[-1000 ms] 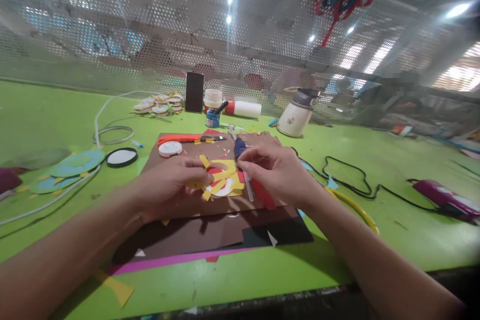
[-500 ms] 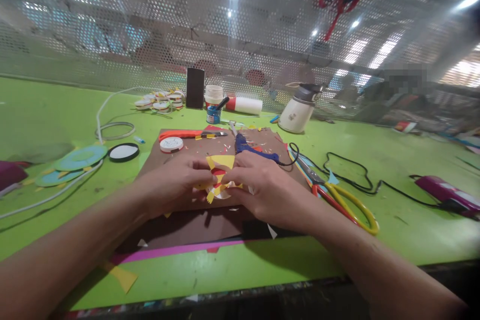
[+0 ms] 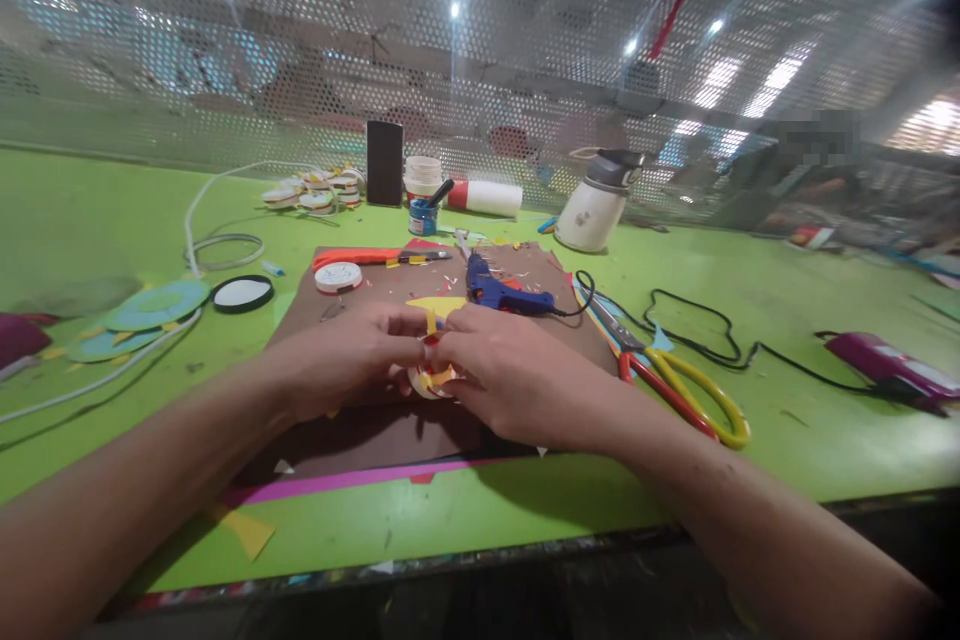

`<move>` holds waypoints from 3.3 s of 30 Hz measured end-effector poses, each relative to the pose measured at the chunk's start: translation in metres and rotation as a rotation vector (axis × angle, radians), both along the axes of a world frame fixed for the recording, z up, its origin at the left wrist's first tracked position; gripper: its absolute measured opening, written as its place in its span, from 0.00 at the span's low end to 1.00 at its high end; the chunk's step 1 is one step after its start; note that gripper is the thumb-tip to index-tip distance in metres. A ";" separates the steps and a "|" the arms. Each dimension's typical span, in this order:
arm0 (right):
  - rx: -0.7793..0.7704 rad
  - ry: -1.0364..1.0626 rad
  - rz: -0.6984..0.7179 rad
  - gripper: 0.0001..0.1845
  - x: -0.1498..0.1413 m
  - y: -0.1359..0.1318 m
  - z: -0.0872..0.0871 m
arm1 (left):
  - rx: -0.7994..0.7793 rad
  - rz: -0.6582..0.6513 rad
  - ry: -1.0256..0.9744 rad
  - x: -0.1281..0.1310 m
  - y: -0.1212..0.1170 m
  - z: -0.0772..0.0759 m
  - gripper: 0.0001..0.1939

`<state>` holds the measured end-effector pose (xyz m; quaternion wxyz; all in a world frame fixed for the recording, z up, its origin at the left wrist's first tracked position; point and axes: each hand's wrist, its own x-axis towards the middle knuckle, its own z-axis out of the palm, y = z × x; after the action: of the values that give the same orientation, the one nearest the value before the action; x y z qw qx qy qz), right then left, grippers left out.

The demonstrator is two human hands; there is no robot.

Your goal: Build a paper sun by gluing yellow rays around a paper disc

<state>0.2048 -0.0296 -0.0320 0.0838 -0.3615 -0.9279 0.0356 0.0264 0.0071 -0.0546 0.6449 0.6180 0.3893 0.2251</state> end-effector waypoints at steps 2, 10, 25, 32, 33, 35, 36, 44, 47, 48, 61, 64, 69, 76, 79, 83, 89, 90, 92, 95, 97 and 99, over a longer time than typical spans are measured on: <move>0.001 -0.019 -0.028 0.09 -0.001 -0.001 0.001 | -0.052 0.000 0.002 -0.001 0.001 -0.001 0.13; 0.044 -0.024 -0.051 0.11 -0.001 -0.001 0.000 | -0.139 0.045 -0.066 0.000 0.000 0.000 0.14; 0.131 0.196 -0.058 0.09 0.003 0.003 -0.003 | -0.177 0.121 -0.138 0.000 0.001 0.001 0.17; -0.206 0.778 -0.303 0.05 0.015 0.025 -0.005 | -0.192 0.106 -0.182 0.000 0.000 0.002 0.16; -0.329 0.849 -0.356 0.04 0.016 0.028 -0.006 | -0.210 0.100 -0.191 0.000 0.000 0.003 0.16; -0.549 0.994 -0.432 0.05 0.017 0.031 -0.008 | -0.253 0.094 -0.210 0.000 -0.001 0.004 0.17; -0.620 1.050 -0.450 0.05 0.016 0.031 -0.010 | -0.275 0.096 -0.225 0.001 -0.002 0.006 0.17; -0.479 1.050 -0.443 0.07 0.007 0.025 -0.015 | -0.325 0.132 -0.335 0.001 -0.002 0.009 0.13; -0.389 1.037 -0.383 0.05 0.007 0.027 -0.018 | -0.314 0.107 -0.344 0.001 -0.001 0.007 0.13; -0.355 1.032 -0.362 0.05 0.007 0.028 -0.018 | -0.312 0.093 -0.344 0.001 -0.001 0.007 0.13; -0.007 0.808 -0.280 0.04 0.011 0.028 -0.018 | -0.204 0.103 -0.260 -0.002 0.001 0.003 0.08; 0.059 0.784 -0.254 0.04 0.011 0.027 -0.019 | -0.215 0.089 -0.262 -0.001 0.002 0.002 0.11; 0.084 0.764 -0.253 0.04 0.011 0.027 -0.020 | -0.189 0.079 -0.246 -0.003 0.003 0.000 0.14; -0.043 0.850 -0.274 0.04 0.010 0.025 -0.019 | -0.067 0.117 -0.179 -0.004 0.002 -0.001 0.13; -0.129 0.903 -0.287 0.05 0.010 0.027 -0.020 | -0.090 0.122 -0.187 -0.003 0.001 0.000 0.14; -0.191 0.928 -0.297 0.07 0.010 0.031 -0.022 | -0.178 0.110 -0.254 -0.001 -0.001 0.002 0.14; -0.168 0.920 -0.297 0.05 0.011 0.031 -0.024 | -0.234 0.105 -0.329 0.000 -0.002 0.003 0.11; -0.152 0.911 -0.295 0.05 0.011 0.031 -0.024 | -0.246 0.102 -0.345 0.000 -0.002 0.003 0.11; -0.119 0.887 -0.284 0.05 0.011 0.031 -0.024 | -0.254 0.100 -0.368 0.001 -0.001 0.003 0.10; -0.090 0.865 -0.270 0.04 0.012 0.031 -0.024 | -0.228 0.107 -0.362 0.001 -0.001 0.003 0.09; -0.086 0.864 -0.270 0.04 0.012 0.031 -0.023 | -0.216 0.115 -0.338 0.000 -0.001 0.003 0.09; -0.080 0.856 -0.272 0.04 0.012 0.030 -0.023 | -0.224 0.123 -0.319 0.000 -0.002 0.003 0.10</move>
<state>0.2168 0.0005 -0.0552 0.4500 -0.4361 -0.7515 0.2063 0.0261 0.0056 -0.0513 0.7482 0.4739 0.3419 0.3142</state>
